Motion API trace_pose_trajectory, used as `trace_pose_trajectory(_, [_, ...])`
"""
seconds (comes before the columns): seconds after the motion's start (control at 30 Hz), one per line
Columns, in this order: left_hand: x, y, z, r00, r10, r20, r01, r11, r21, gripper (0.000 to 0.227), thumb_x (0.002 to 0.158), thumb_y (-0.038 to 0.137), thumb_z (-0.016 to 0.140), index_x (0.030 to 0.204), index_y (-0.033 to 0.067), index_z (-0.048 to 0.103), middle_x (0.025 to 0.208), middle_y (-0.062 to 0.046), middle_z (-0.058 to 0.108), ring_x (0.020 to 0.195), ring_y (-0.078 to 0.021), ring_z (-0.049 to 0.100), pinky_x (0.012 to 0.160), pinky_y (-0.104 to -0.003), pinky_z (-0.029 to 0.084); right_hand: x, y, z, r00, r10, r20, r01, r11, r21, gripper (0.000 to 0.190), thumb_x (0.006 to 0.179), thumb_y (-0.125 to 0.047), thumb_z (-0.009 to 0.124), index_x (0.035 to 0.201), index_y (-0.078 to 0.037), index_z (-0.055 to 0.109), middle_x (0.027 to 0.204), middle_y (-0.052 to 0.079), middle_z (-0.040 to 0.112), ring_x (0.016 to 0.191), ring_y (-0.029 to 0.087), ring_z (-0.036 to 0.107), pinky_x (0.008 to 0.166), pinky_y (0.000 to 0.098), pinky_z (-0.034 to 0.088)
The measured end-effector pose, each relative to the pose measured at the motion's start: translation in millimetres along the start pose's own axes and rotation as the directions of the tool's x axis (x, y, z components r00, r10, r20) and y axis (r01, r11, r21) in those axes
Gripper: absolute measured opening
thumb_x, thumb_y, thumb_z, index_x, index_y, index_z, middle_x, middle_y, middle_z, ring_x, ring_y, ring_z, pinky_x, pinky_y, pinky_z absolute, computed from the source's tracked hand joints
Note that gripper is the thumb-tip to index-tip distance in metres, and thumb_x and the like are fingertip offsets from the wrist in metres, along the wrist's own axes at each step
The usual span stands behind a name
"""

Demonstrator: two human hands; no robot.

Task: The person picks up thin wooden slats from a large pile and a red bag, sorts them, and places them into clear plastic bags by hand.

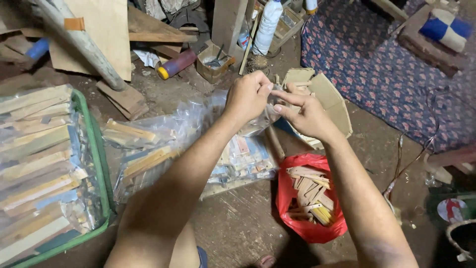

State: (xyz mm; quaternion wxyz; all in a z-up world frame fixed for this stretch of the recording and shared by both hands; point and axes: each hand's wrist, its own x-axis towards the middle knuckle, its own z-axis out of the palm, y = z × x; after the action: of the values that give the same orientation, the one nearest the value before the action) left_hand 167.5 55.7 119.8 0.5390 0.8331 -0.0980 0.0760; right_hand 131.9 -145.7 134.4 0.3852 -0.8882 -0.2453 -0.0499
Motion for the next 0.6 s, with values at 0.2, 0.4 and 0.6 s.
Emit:
trace_pose_trajectory(0.2, [-0.8, -4.1, -4.0, 1.0, 0.021, 0.002, -0.021, 1.0, -0.016, 0.011, 0.085, 0.019, 0.066, 0.087, 0.0181, 0.076, 0.059, -0.01, 0.064, 0.068, -0.0352, 0.07, 0.061, -0.049, 0.052, -7.9, 10.9, 11.0, 0.958, 0.181, -0.223, -0.094, 0.932, 0.351, 0.083, 0.075, -0.015, 0.096, 0.143, -0.001, 0.051, 0.134, 0.017, 0.061, 0.12, 0.026, 0.058, 0.101, 0.0382, 0.051])
trace_pose_trajectory(0.4, [-3.6, -9.4, -7.3, 0.999, 0.034, 0.017, -0.034, 0.999, -0.025, 0.008, 0.087, 0.026, 0.067, 0.086, 0.0251, 0.075, 0.056, -0.003, 0.063, 0.062, -0.0267, 0.07, 0.059, -0.04, 0.055, -19.0, 9.2, 17.9, 0.942, 0.245, -0.228, -0.187, 0.95, 0.249, 0.011, 0.095, -0.009, 0.079, 0.104, -0.014, 0.081, 0.085, 0.005, 0.078, 0.086, 0.004, 0.058, 0.074, 0.0267, 0.056])
trace_pose_trajectory(0.6, [-47.1, 6.0, -47.3, 0.969, 0.163, 0.187, -0.091, 0.935, -0.344, 0.087, 0.084, 0.062, 0.079, 0.138, 0.0039, 0.045, 0.118, -0.023, 0.067, 0.112, -0.0355, 0.069, 0.1, -0.047, 0.056, -20.1, -87.1, -28.2, 0.937, 0.108, -0.333, -0.072, 0.99, 0.12, 0.008, 0.097, -0.005, 0.078, 0.093, -0.01, 0.08, 0.072, 0.006, 0.074, 0.069, 0.004, 0.06, 0.063, 0.0239, 0.053])
